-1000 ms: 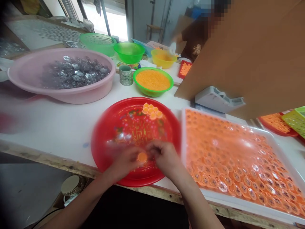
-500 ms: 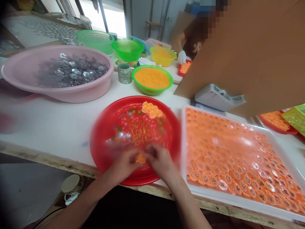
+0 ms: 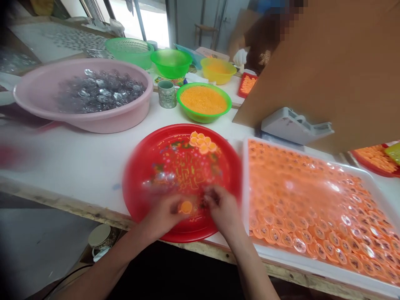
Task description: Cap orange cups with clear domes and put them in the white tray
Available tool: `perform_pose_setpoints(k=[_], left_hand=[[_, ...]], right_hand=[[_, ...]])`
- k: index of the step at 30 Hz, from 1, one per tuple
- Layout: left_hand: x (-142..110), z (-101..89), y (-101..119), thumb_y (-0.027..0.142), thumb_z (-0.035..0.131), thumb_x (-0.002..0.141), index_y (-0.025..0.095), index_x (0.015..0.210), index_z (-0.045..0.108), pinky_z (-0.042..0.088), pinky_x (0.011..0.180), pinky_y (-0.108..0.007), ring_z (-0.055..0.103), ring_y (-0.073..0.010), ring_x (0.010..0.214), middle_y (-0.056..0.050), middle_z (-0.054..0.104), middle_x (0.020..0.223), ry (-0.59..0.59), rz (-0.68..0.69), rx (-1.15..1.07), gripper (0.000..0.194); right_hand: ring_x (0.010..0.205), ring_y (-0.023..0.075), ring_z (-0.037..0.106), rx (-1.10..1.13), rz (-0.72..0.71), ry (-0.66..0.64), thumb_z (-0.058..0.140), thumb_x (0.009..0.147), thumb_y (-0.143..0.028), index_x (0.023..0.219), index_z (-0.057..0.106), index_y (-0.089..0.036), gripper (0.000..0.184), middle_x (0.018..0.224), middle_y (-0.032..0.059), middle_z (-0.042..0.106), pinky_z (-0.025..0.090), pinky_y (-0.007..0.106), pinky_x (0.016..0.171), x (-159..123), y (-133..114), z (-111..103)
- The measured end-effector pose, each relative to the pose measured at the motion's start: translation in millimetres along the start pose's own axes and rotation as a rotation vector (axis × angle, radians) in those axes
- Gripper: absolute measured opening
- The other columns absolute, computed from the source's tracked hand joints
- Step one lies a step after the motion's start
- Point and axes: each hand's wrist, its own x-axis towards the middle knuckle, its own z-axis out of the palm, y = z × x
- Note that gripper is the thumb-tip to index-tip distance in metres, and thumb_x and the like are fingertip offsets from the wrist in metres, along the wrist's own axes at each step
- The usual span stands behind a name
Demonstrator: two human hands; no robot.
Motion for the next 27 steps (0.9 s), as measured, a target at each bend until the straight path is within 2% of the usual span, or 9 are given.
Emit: perform_pose_setpoints(k=[3,8,12,16,20,24,27], left_hand=[[0.0,-0.6,-1.7,0.010,0.067,0.070,0.018,0.087,0.071,0.046,0.070,-0.028,0.063,-0.0198,0.078,-0.004,0.070,0.086,-0.001,0.024,0.025,0.019],[-0.7,3.2,-3.1,0.014,0.066,0.075,0.019,0.082,0.070,0.044,0.068,-0.028,0.060,-0.0176,0.074,-0.002,0.067,0.081,0.004,0.076,0.060,0.010],[-1.8,3.8,-4.8,0.006,0.064,0.071,0.019,0.084,0.070,0.045,0.072,-0.029,0.062,-0.0193,0.081,-0.004,0.069,0.087,0.041,0.064,0.077,0.020],[1.1,0.8,-2.3,0.008,0.065,0.071,0.019,0.085,0.070,0.047,0.070,-0.029,0.063,-0.0192,0.079,-0.003,0.070,0.085,0.051,0.042,0.062,0.019],[2.9,-17.0,7.0,0.015,0.067,0.072,0.018,0.088,0.066,0.051,0.071,-0.028,0.066,-0.0192,0.081,-0.002,0.071,0.085,0.089,-0.001,-0.001,0.016],[-1.4,-41.9,15.8,0.024,0.068,0.076,0.020,0.102,0.066,0.055,0.069,-0.029,0.068,-0.0231,0.091,-0.002,0.073,0.094,0.217,-0.167,-0.089,0.026],[-5.2,-49.5,19.4,0.026,0.068,0.076,0.020,0.110,0.067,0.055,0.074,-0.031,0.066,-0.0251,0.101,-0.004,0.074,0.101,0.232,-0.226,-0.105,0.034]], right_hand=[[0.074,0.0182,0.063,0.008,0.004,-0.013,0.061,0.081,-0.032,0.094,0.063,-0.020,0.018,0.085,0.0039,0.067,0.050,0.028,0.062,-2.7,-1.2,-0.7],[0.064,0.0149,0.059,0.095,-0.033,-0.124,0.068,0.076,-0.029,0.082,0.063,-0.019,0.012,0.069,-0.0011,0.062,0.047,0.026,0.060,-7.7,-12.2,18.0],[0.064,0.0165,0.063,0.219,0.049,-0.020,0.060,0.078,-0.031,0.091,0.062,-0.020,0.017,0.079,0.0015,0.065,0.050,0.028,0.057,-7.2,-1.5,12.3],[0.070,0.0193,0.066,0.072,0.041,0.033,0.058,0.080,-0.028,0.097,0.063,-0.020,0.020,0.090,0.0052,0.069,0.051,0.031,0.060,-7.7,8.8,0.5],[0.070,0.0185,0.064,-0.110,-0.069,0.035,0.054,0.083,-0.021,0.088,0.064,-0.020,0.011,0.078,0.0025,0.068,0.049,0.030,0.063,-7.3,10.0,1.3],[0.071,0.0172,0.062,-0.138,-0.154,-0.012,0.057,0.081,-0.014,0.078,0.066,-0.020,0.011,0.076,0.0015,0.066,0.047,0.028,0.067,-6.0,7.1,12.7],[0.075,0.0166,0.061,-0.184,-0.270,-0.100,0.060,0.077,-0.006,0.091,0.069,-0.022,0.022,0.084,0.0019,0.065,0.048,0.027,0.071,-8.8,2.8,28.5]])
